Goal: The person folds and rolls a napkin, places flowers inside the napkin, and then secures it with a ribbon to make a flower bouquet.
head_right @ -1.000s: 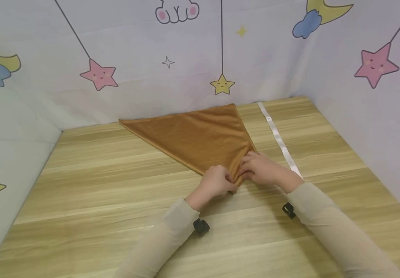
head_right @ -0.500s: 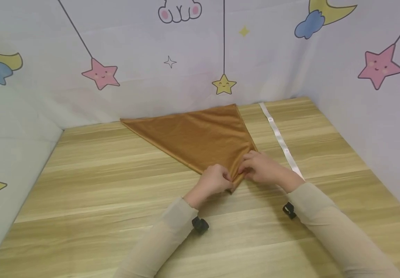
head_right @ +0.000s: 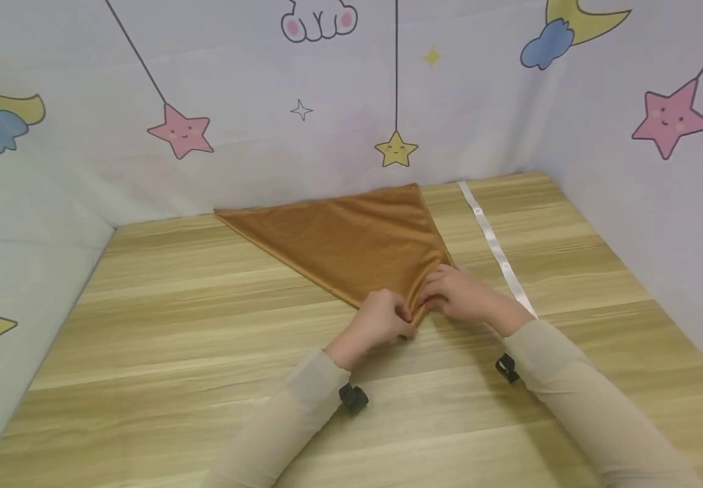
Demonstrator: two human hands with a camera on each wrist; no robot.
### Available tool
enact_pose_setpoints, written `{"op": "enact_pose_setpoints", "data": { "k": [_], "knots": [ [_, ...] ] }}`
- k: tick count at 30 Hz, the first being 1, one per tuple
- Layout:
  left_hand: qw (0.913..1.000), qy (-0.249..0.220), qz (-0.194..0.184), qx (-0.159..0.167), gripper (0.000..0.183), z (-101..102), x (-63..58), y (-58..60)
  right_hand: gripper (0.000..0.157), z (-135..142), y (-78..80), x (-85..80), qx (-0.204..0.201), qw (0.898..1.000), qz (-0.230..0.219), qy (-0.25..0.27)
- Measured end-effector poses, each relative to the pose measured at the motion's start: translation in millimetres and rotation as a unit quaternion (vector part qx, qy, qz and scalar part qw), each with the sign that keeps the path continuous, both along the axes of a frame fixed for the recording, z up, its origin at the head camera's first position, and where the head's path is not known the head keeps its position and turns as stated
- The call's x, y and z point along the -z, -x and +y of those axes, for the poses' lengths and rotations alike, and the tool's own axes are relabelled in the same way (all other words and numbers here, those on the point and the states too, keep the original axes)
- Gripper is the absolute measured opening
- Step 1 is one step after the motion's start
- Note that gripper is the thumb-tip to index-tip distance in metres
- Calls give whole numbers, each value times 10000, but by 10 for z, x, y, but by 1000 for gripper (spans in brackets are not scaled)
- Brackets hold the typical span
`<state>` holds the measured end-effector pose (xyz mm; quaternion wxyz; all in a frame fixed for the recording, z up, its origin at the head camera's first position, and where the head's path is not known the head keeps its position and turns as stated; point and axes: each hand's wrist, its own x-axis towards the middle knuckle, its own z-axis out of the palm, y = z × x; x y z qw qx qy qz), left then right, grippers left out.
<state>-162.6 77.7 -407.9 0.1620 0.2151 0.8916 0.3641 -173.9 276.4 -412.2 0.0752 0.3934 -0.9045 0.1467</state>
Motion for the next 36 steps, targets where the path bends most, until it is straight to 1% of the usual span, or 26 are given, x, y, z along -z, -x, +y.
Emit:
{"op": "enact_pose_setpoints", "data": {
  "k": [2,6,10,13,16,19,21,23,26,30,32,36],
  "knots": [
    [9999,14,101,-27,15,-14,4,9,14,4,7,6,5,10000,-19,11],
    [9993,96,314,-160,12,-44,10,30,18,6,23,16,59,9994,-248,221],
    [9992,89,179,-342,14,-55,19,40,25,5,30,19,112,9987,-381,320],
    [9991,77,104,-412,21,-58,20,38,26,-1,28,16,146,9989,-390,223],
    [9990,144,131,-393,32,-56,17,35,23,-21,27,1,172,9991,-375,120],
    [9991,230,141,-341,38,-53,11,37,19,-39,33,-12,198,9992,-343,-22],
    [9989,268,225,-296,33,-52,6,37,17,-48,41,-16,204,9991,-355,-104],
    [9990,276,229,-262,28,-50,-2,36,15,-55,52,-15,208,9989,-394,-168],
    [9982,343,436,-207,19,-45,-3,38,14,-64,68,-8,232,9985,-442,-202],
    [9975,362,583,-192,25,-54,-2,41,16,-71,91,7,314,9982,-481,-187],
    [9977,283,586,-201,28,-69,-4,43,18,-73,103,12,339,9980,-520,-133],
    [9968,276,687,-317,22,-92,12,72,23,-80,118,14,330,9981,-527,-50]
  ]
}}
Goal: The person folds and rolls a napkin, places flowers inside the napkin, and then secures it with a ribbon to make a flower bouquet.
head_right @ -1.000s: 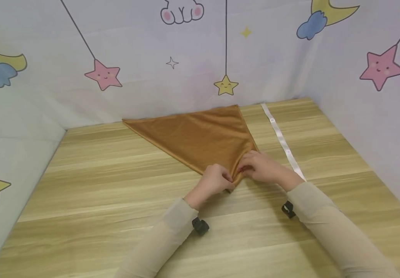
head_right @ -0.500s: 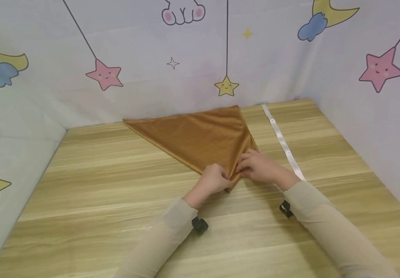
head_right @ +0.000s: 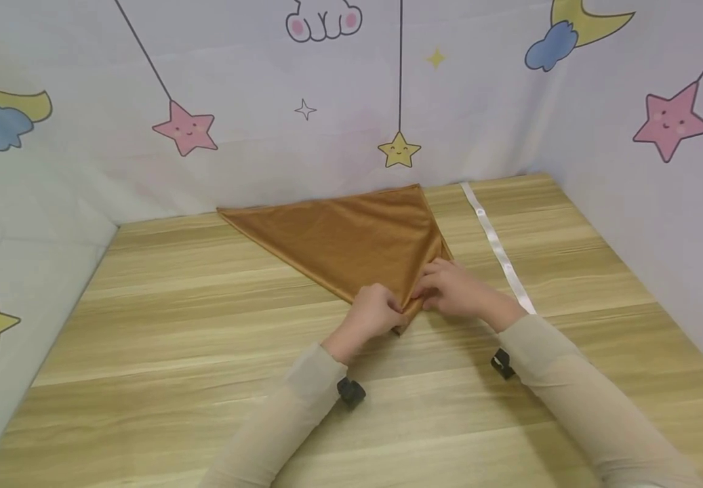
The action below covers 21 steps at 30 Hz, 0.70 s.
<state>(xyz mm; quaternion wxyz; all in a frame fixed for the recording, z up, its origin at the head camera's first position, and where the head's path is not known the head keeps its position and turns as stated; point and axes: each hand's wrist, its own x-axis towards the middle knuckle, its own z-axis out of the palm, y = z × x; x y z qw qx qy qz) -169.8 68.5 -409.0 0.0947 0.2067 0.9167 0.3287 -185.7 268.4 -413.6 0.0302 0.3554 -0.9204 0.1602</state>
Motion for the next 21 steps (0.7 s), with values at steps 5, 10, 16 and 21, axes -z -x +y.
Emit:
{"op": "enact_pose_setpoints", "data": {
  "k": [5,10,16,21],
  "knots": [
    [9998,134,68,-164,18,-15,-6,22,23,-24,7,2,-154,9996,244,-48],
    [9993,366,77,-95,34,-12,-41,0,15,-57,24,-8,-327,9986,407,-56],
    [9982,580,153,-67,41,-10,-47,-5,14,-98,32,-32,-305,9987,354,-190],
    [9991,385,106,-163,40,-44,-13,22,17,-123,36,-31,-246,9991,317,-142]
  ]
}}
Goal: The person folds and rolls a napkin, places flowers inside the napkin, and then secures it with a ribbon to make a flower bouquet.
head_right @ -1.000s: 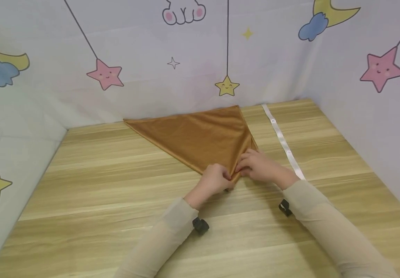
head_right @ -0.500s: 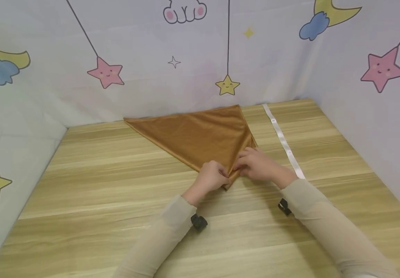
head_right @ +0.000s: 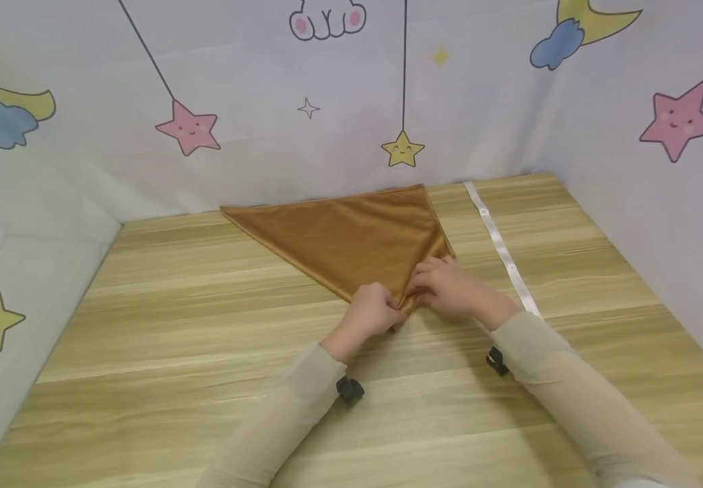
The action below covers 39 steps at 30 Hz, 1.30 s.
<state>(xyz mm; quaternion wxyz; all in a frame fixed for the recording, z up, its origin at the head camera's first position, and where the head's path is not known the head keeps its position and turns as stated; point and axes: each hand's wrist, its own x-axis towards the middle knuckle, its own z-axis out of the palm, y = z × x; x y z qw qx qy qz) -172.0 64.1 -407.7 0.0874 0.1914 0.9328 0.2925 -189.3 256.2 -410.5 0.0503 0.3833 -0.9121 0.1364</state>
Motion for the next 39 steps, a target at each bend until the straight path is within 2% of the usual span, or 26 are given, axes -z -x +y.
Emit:
{"op": "enact_pose_setpoints", "data": {
  "k": [6,14,18,24,28,33,39],
  "knots": [
    [9996,-170,-189,-76,24,-27,-6,32,24,-19,6,-11,-31,10000,1,31],
    [9998,5,-195,-96,43,-32,-38,18,15,-65,33,-32,-65,10000,42,-47],
    [9997,79,-177,-127,41,-41,-50,8,13,-76,52,-20,-11,9998,38,-176],
    [9998,115,109,-145,41,-62,-44,5,14,-95,62,-14,126,9998,-119,-125],
    [9998,92,58,-194,42,-78,-42,22,20,-109,60,-32,136,9998,-174,5],
    [9995,-94,-209,-218,39,-99,-40,44,26,-114,76,-19,36,9999,-103,-20],
    [9998,80,-58,-155,32,-95,-44,59,16,-138,104,-7,-35,10000,-30,-76]
  ]
}}
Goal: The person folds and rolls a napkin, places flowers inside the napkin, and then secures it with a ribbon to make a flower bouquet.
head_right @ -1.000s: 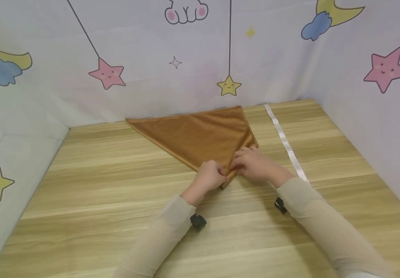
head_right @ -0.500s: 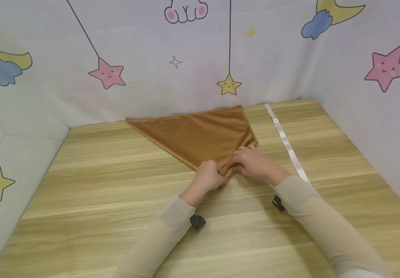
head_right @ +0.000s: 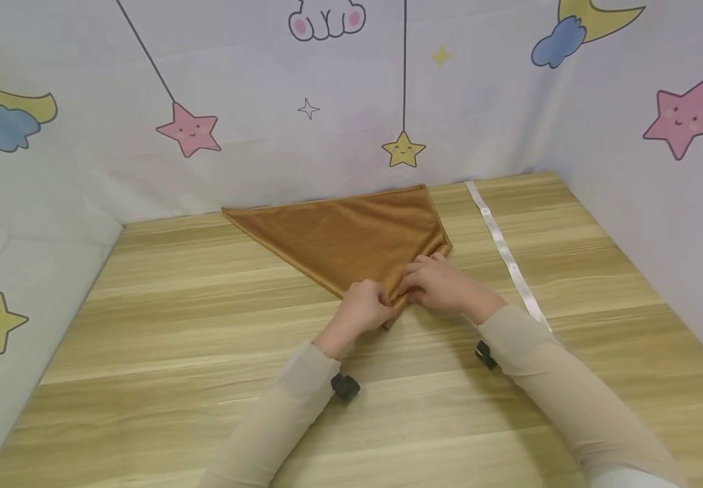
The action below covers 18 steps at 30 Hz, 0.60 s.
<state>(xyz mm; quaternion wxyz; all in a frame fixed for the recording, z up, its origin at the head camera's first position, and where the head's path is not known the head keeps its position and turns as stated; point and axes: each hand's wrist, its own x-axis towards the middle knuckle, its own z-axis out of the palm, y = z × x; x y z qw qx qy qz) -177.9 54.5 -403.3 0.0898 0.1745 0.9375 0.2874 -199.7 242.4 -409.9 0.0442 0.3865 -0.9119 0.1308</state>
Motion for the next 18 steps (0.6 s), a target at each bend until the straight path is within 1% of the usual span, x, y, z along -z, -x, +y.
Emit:
{"op": "enact_pose_setpoints", "data": {
  "k": [3,7,11,15,18],
  "knots": [
    [10000,7,-84,7,38,9,-10,-8,14,-13,11,-12,-29,10000,2,-58],
    [9999,-66,-150,-5,41,17,-15,-16,15,-29,17,-26,-87,9999,-6,-137],
    [9999,-130,5,-46,34,0,-13,-8,18,-38,22,-22,-73,9999,-87,-42],
    [9996,-260,-53,-93,25,-32,-6,15,21,-36,23,-1,-72,9998,-19,182],
    [9993,-330,-111,-152,17,-55,-9,37,22,-36,26,10,-195,9995,143,226]
  ]
}}
